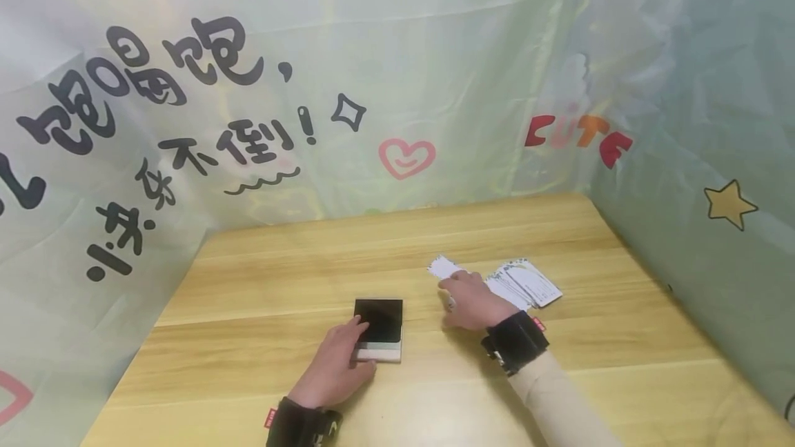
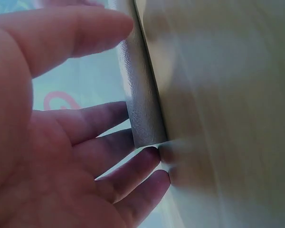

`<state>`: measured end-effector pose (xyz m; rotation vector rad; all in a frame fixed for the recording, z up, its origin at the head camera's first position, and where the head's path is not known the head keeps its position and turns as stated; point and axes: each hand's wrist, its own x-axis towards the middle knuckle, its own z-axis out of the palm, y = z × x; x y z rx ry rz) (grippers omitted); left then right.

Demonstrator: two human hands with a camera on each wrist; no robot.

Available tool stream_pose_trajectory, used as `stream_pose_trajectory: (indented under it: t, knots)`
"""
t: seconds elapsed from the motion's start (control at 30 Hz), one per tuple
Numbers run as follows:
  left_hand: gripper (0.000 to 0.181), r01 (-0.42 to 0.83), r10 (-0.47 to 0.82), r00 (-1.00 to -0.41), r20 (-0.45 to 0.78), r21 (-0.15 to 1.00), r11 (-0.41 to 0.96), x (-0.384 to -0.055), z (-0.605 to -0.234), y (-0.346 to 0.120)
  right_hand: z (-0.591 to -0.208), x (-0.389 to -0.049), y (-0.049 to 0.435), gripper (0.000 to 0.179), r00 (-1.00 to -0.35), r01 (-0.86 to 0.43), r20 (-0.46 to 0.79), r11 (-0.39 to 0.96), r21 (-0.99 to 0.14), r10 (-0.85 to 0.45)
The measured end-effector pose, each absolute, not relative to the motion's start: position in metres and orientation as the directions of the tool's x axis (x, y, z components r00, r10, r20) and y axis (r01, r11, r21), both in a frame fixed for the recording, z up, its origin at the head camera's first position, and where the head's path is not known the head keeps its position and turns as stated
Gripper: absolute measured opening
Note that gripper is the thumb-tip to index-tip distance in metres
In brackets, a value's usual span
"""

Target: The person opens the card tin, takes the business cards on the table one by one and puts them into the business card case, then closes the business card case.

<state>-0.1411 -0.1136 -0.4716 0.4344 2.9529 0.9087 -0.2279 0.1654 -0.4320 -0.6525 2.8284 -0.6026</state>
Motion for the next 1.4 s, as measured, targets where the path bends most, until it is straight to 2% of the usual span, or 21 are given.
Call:
stream_pose_trajectory:
  t: [0.1,0.37,0.53,0.63,0.77,0.97,1.27,1.4]
  knots:
    - [0.057,0.261,0.267,-0.961,0.071,0.547,0.795,-0.14,-0.471,-0.115,-0.434,-0.223,0.181,0.075,-0.902,-0.314,-0.148,0.853,-0.417,-0.404]
    - [0.05,0.296,0.289,-0.952,0.103,0.558,0.776,-0.139,-0.467,-0.116,-0.443,-0.226,0.196,0.055,-0.916,-0.293,-0.101,0.819,-0.493,-0.388]
    - [0.049,0.296,0.297,-0.95,0.093,0.572,0.765,-0.14,-0.469,-0.116,-0.445,-0.227,0.202,0.058,-0.918,-0.258,-0.128,0.811,-0.526,-0.376]
    - [0.053,0.292,0.29,-0.952,0.097,0.571,0.767,-0.14,-0.47,-0.115,-0.446,-0.228,0.205,0.061,-0.921,-0.223,-0.148,0.8,-0.557,-0.359]
    - [0.066,0.273,0.274,-0.958,0.09,0.584,0.764,-0.142,-0.471,-0.115,-0.445,-0.23,0.207,0.064,-0.922,-0.188,-0.164,0.775,-0.603,-0.351]
    - [0.082,0.208,0.26,-0.966,0.012,0.634,0.745,-0.147,-0.471,-0.119,-0.444,-0.235,0.205,0.06,-0.932,-0.167,-0.181,0.814,-0.556,-0.315]
    - [0.07,0.244,0.278,-0.96,0.039,0.607,0.756,-0.145,-0.468,-0.121,-0.446,-0.239,0.207,0.057,-0.936,-0.138,-0.209,0.841,-0.523,-0.284]
    - [0.067,0.259,0.282,-0.958,0.055,0.594,0.762,-0.145,-0.467,-0.122,-0.445,-0.24,0.208,0.058,-0.941,-0.173,-0.173,0.851,-0.497,-0.292]
